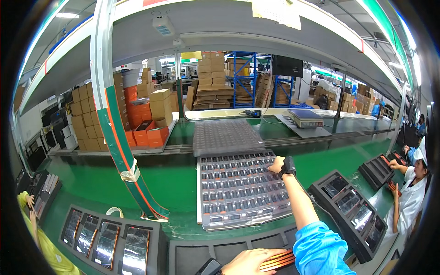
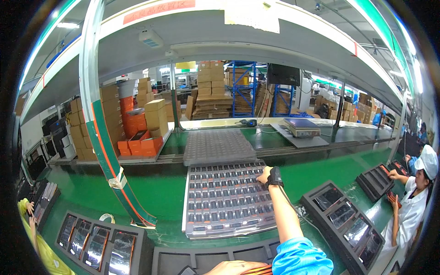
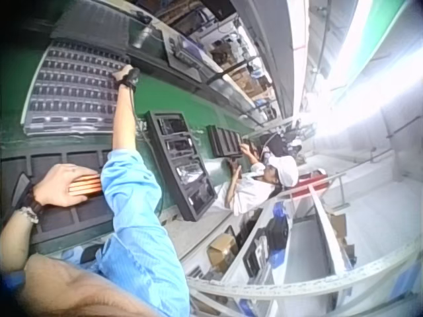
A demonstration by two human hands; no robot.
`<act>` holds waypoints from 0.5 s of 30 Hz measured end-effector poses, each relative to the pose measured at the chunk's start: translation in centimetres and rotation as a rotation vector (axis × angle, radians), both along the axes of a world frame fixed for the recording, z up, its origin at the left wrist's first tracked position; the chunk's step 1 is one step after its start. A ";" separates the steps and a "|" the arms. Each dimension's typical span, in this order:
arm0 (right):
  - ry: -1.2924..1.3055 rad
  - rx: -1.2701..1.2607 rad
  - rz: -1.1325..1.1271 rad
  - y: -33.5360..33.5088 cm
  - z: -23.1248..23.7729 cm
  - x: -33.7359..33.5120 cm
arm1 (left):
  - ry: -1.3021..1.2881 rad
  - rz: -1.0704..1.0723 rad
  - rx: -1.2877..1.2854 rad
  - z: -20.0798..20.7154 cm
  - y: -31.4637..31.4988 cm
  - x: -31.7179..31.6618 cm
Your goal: The worker is organizing smartphone internal components and placing them into foam-lined trays on a conveyor belt in an electronics factory.
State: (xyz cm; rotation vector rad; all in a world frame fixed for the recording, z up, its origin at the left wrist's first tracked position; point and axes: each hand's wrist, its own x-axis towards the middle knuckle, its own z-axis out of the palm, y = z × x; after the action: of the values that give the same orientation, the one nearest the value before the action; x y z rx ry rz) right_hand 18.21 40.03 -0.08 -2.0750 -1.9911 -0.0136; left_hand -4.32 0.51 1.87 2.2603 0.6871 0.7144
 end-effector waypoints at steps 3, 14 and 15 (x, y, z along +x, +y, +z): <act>-0.008 -0.029 -0.032 -0.4 0.4 -0.5 | -0.001 0.001 0.005 -0.2 0.1 0.1; 0.179 0.126 -0.122 -1.3 1.6 -2.1 | 0.011 0.015 -0.010 0.0 0.0 -0.2; 0.233 0.098 -0.095 -0.3 1.0 -1.6 | 0.002 0.006 -0.006 0.0 0.0 0.0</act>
State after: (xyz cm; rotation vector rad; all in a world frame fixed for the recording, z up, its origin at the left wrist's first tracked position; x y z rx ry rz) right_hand 16.62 39.77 0.89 -2.0061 -1.7211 0.1060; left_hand -4.35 0.49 1.87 2.2546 0.6962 0.7116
